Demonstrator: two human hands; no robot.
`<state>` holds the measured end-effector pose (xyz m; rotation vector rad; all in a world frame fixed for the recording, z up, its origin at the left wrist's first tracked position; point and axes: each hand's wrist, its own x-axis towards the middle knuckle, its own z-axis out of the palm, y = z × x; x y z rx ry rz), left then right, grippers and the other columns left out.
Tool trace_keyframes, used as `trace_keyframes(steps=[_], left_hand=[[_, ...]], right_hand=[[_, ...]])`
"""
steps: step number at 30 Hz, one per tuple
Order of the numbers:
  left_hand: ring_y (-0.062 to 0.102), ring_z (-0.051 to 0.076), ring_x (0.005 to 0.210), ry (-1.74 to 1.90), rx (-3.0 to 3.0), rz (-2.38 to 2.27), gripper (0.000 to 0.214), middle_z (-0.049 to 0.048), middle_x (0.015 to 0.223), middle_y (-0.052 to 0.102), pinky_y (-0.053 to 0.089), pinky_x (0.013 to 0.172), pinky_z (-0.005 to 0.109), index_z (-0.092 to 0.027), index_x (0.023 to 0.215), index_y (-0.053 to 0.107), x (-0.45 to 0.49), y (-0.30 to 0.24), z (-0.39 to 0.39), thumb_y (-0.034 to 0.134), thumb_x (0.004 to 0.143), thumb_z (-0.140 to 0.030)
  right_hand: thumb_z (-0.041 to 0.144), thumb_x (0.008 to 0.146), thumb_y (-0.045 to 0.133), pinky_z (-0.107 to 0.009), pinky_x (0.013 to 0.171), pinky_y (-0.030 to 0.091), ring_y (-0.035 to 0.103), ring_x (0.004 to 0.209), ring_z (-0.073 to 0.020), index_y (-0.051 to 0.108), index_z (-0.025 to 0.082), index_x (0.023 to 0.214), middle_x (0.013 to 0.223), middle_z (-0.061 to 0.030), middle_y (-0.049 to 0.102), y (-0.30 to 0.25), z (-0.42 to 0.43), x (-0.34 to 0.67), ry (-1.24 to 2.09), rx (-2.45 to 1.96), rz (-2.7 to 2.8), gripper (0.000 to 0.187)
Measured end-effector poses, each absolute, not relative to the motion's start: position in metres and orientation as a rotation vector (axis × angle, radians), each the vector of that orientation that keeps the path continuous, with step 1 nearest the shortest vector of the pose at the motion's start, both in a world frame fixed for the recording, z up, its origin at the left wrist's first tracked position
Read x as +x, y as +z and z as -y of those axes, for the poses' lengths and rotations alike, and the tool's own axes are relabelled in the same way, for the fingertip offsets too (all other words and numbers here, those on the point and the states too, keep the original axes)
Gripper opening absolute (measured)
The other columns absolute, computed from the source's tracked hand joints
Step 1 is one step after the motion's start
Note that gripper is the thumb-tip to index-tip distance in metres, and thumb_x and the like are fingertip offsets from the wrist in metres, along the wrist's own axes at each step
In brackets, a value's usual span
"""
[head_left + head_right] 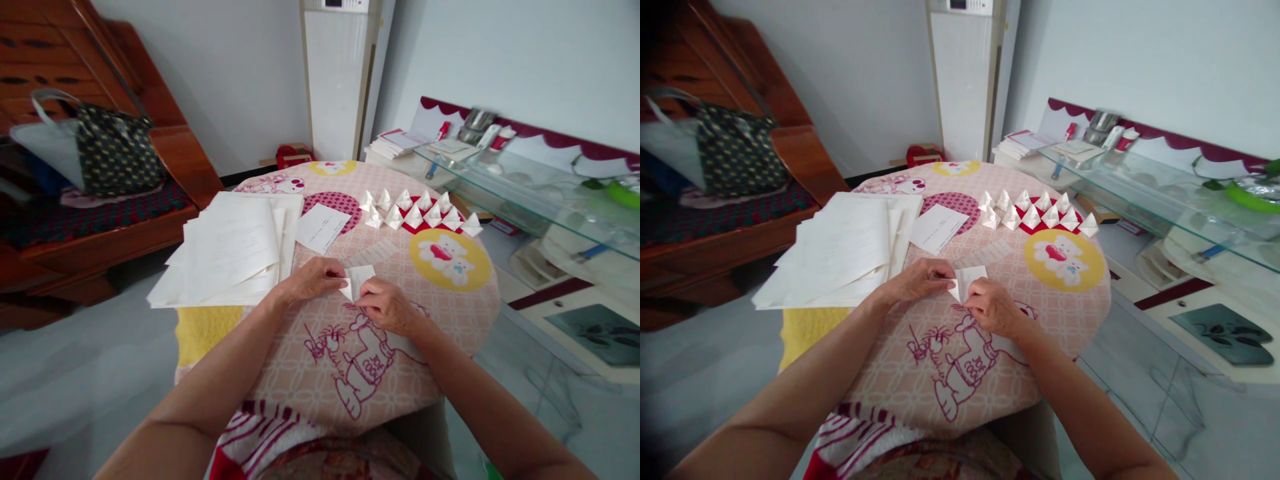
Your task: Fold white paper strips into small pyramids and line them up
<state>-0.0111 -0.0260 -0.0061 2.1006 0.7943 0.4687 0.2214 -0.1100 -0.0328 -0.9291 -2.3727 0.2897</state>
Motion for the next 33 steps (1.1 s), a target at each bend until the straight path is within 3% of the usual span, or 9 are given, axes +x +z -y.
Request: trace_keyframes(steps=[5,16,33], left_hand=[[0.056,0.012,0.067,0.48,2.192,-0.974,0.016,-0.0006,0.074,0.064,0.041,0.064,0.024,-0.016,0.079,0.069,-0.001,-0.008,0.028,0.066,0.083,-0.031],[0.058,0.014,0.073,0.542,2.226,-1.203,0.003,0.0019,0.081,0.064,0.046,0.071,0.029,-0.016,0.076,0.067,0.008,-0.018,0.035,0.068,0.077,-0.019],[0.057,0.013,0.067,0.551,2.113,-1.336,0.006,0.0008,0.071,0.065,0.041,0.063,0.025,-0.014,0.066,0.07,0.016,-0.014,0.036,0.073,0.07,-0.013]], right_hand=[[0.002,0.083,0.053,-0.031,0.07,0.043,0.056,0.078,-0.0184,0.072,0.02,0.073,0.08,-0.0051,0.063,-0.033,0.11,0.223,0.311,-0.913,2.362,0.028],[0.001,0.08,0.052,-0.032,0.069,0.042,0.055,0.078,-0.0188,0.071,0.019,0.07,0.08,-0.0055,0.061,-0.032,0.109,0.225,0.358,-0.907,2.396,0.028],[0.0,0.081,0.053,-0.031,0.069,0.041,0.053,0.077,-0.0178,0.07,0.018,0.07,0.079,-0.0051,0.059,-0.031,0.109,0.224,0.354,-0.851,2.376,0.027]])
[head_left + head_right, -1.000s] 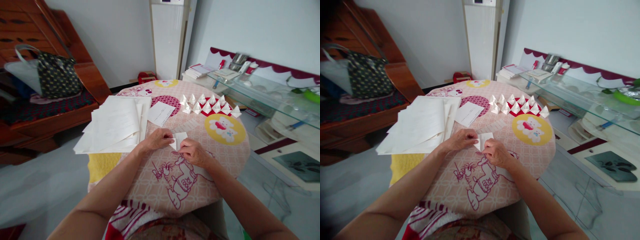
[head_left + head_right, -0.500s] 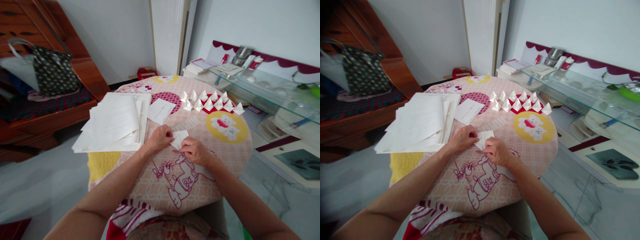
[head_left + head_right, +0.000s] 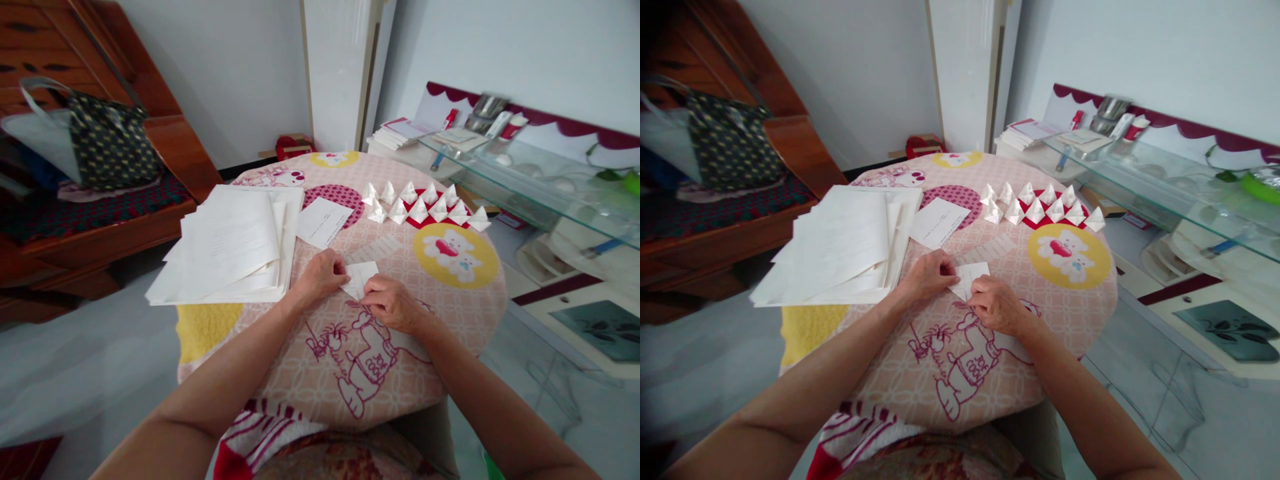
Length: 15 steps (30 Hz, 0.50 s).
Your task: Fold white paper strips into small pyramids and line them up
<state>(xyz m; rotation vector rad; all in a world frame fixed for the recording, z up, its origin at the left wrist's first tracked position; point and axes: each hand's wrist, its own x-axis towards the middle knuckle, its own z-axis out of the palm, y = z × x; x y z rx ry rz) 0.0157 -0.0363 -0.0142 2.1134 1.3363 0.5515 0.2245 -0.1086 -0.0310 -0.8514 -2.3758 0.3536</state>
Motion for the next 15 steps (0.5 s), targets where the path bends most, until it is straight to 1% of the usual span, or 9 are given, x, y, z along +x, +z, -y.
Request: trace_keyframes(steps=[9,15], left_hand=[[0.057,0.012,0.066,0.56,2.058,-1.383,0.007,0.0011,0.068,0.066,0.041,0.062,0.024,-0.014,0.064,0.07,0.0183,-0.0125,0.0376,0.073,0.07,-0.012],[0.057,0.012,0.065,0.547,2.054,-1.399,0.007,0.0011,0.067,0.066,0.041,0.061,0.024,-0.014,0.063,0.07,0.019,-0.0124,0.0368,0.073,0.069,-0.012]], right_hand=[[0.002,0.084,0.053,-0.031,0.07,0.041,0.054,0.078,-0.018,0.07,0.018,0.071,0.079,-0.0047,0.06,-0.0313,0.1088,0.2245,0.348,-0.868,2.378,0.027],[0.002,0.083,0.054,-0.031,0.07,0.042,0.055,0.078,-0.0181,0.071,0.018,0.071,0.079,-0.005,0.06,-0.0323,0.1082,0.2252,0.351,-0.862,2.373,0.026]])
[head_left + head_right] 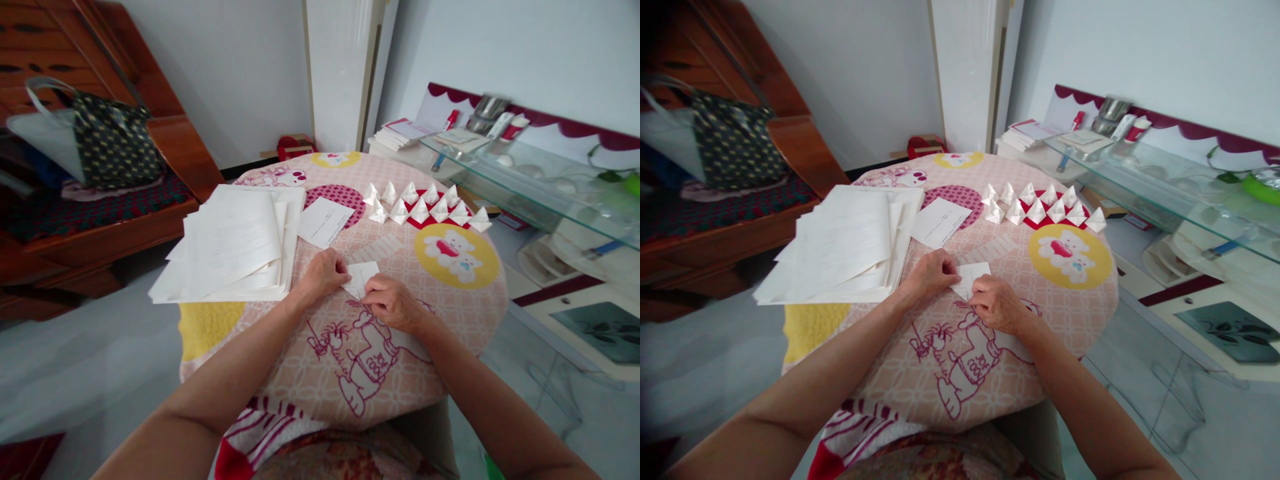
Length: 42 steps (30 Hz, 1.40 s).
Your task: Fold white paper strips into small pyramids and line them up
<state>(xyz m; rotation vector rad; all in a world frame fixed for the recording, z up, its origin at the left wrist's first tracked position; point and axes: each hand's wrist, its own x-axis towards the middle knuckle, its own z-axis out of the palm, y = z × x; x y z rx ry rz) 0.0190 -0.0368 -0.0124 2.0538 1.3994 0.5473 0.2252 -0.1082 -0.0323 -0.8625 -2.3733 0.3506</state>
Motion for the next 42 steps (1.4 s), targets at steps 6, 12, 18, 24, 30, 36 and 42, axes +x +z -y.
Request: trace_keyframes(steps=[6,12,18,24,30,36,42], left_hand=[[0.057,0.012,0.063,0.539,2.039,-1.405,0.005,0.0009,0.065,0.066,0.04,0.06,0.024,-0.014,0.064,0.071,0.0194,-0.0128,0.0365,0.072,0.068,-0.012],[0.057,0.012,0.064,0.564,2.057,-1.393,0.006,0.0005,0.067,0.066,0.041,0.061,0.023,-0.014,0.063,0.07,0.0193,-0.0132,0.0369,0.073,0.068,-0.013],[0.056,0.012,0.063,0.577,2.063,-1.379,0.005,0.0008,0.065,0.066,0.041,0.06,0.023,-0.014,0.063,0.071,0.0191,-0.0165,0.0362,0.072,0.068,-0.013],[0.058,0.013,0.064,0.583,2.059,-1.387,0.004,0.0013,0.066,0.067,0.043,0.061,0.024,-0.014,0.064,0.071,0.0191,-0.0131,0.0381,0.072,0.068,-0.013],[0.058,0.013,0.063,0.565,2.066,-1.394,0.004,0.0016,0.066,0.067,0.044,0.062,0.024,-0.014,0.064,0.072,0.0193,-0.0134,0.0376,0.071,0.068,-0.013],[0.059,0.013,0.064,0.553,2.067,-1.388,0.005,0.0021,0.066,0.067,0.044,0.062,0.024,-0.013,0.064,0.073,0.0197,-0.0137,0.0366,0.071,0.067,-0.015],[0.058,0.013,0.065,0.545,2.076,-1.393,0.006,0.0024,0.066,0.067,0.043,0.061,0.023,-0.013,0.065,0.073,0.0195,-0.0118,0.0383,0.069,0.069,-0.015]], right_hand=[[0.001,0.082,0.053,-0.031,0.071,0.043,0.056,0.078,-0.0186,0.07,0.018,0.072,0.08,-0.0053,0.061,-0.0317,0.108,0.225,0.352,-0.857,2.368,0.026],[0.0,0.079,0.052,-0.031,0.069,0.044,0.057,0.076,-0.018,0.07,0.018,0.071,0.077,-0.005,0.063,-0.0327,0.1071,0.2242,0.344,-0.836,2.32,0.027],[0.0,0.081,0.052,-0.03,0.069,0.044,0.056,0.076,-0.0178,0.075,0.019,0.084,0.078,-0.0046,0.062,-0.0334,0.1082,0.2228,0.326,-0.871,2.319,0.03],[0.002,0.085,0.054,-0.031,0.069,0.042,0.054,0.077,-0.0184,0.077,0.018,0.085,0.08,-0.0056,0.06,-0.0325,0.1102,0.2218,0.293,-0.898,2.402,0.028],[0.003,0.086,0.055,-0.032,0.072,0.043,0.053,0.08,-0.0189,0.076,0.019,0.086,0.083,-0.0054,0.059,-0.0336,0.1119,0.2204,0.272,-0.952,2.426,0.026],[0.004,0.082,0.06,-0.035,0.076,0.047,0.055,0.086,-0.0216,0.075,0.018,0.086,0.09,-0.0085,0.063,-0.0333,0.1154,0.2175,0.175,-0.983,2.451,0.021],[0.001,0.079,0.054,-0.047,0.097,0.051,0.059,0.114,-0.0273,0.076,0.02,0.087,0.121,-0.0113,0.069,-0.0349,0.113,0.2158,0.214,-0.88,2.387,0.03]])
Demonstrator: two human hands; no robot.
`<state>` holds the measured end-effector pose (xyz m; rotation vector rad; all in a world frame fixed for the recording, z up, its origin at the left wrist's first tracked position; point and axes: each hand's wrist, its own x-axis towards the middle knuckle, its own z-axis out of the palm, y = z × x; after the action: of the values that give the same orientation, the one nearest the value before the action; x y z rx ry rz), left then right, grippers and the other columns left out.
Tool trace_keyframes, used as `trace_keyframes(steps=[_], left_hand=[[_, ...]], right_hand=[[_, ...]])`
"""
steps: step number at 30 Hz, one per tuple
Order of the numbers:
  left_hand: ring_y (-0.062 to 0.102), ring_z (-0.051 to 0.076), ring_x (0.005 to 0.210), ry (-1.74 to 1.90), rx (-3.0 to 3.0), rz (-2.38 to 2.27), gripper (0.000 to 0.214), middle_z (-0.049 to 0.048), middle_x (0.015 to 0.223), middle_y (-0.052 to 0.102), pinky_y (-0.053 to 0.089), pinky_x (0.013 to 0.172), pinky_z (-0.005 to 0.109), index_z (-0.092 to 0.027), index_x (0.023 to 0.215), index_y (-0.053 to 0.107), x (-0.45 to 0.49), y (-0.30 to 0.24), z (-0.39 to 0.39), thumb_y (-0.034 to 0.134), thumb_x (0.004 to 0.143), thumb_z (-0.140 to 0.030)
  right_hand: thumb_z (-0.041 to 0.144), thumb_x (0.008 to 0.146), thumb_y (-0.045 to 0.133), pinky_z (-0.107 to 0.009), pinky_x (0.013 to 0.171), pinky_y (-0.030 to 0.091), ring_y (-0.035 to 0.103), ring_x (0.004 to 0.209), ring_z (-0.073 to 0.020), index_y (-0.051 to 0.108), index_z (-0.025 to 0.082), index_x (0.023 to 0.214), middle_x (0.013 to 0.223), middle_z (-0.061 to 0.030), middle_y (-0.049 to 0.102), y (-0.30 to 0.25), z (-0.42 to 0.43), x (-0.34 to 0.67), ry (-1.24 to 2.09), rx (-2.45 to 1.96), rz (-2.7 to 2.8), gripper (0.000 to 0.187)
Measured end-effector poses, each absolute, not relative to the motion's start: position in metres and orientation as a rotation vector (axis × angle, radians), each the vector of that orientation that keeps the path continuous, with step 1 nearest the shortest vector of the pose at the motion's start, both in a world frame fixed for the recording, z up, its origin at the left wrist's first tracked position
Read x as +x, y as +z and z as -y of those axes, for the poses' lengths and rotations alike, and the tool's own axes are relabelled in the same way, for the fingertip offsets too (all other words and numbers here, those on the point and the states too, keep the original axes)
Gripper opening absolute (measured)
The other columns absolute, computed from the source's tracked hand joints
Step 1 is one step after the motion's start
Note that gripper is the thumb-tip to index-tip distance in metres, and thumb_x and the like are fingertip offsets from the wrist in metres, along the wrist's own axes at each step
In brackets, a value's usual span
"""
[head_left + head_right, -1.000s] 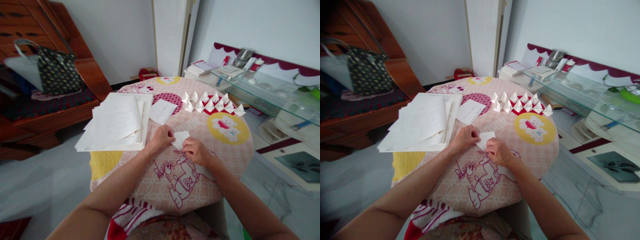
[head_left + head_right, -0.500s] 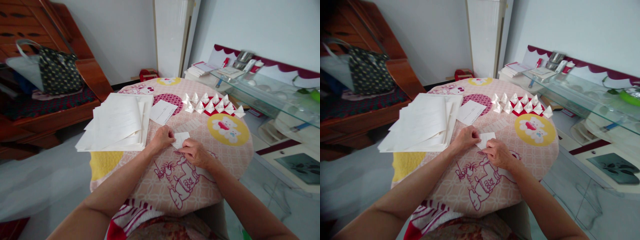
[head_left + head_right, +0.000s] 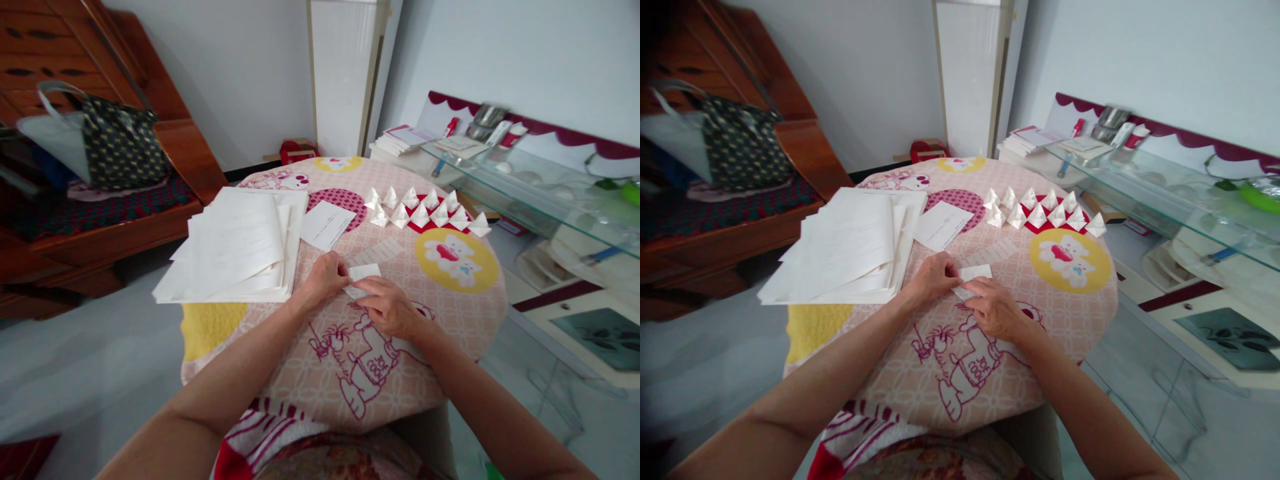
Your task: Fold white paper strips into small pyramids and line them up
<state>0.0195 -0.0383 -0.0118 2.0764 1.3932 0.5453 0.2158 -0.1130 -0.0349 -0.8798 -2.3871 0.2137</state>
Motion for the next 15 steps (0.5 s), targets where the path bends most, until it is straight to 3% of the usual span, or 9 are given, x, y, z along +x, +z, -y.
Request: trace_keyframes(steps=[15], left_hand=[[0.057,0.013,0.062,0.51,2.066,-1.402,0.006,0.0017,0.064,0.066,0.042,0.06,0.023,-0.014,0.064,0.072,0.0211,-0.0132,0.0364,0.069,0.069,-0.016]], right_hand=[[0.001,0.079,0.057,-0.049,0.099,0.052,0.063,0.114,-0.0264,0.078,0.023,0.091,0.117,-0.0091,0.073,-0.04,0.105,0.2208,0.378,-0.846,2.336,0.033]])
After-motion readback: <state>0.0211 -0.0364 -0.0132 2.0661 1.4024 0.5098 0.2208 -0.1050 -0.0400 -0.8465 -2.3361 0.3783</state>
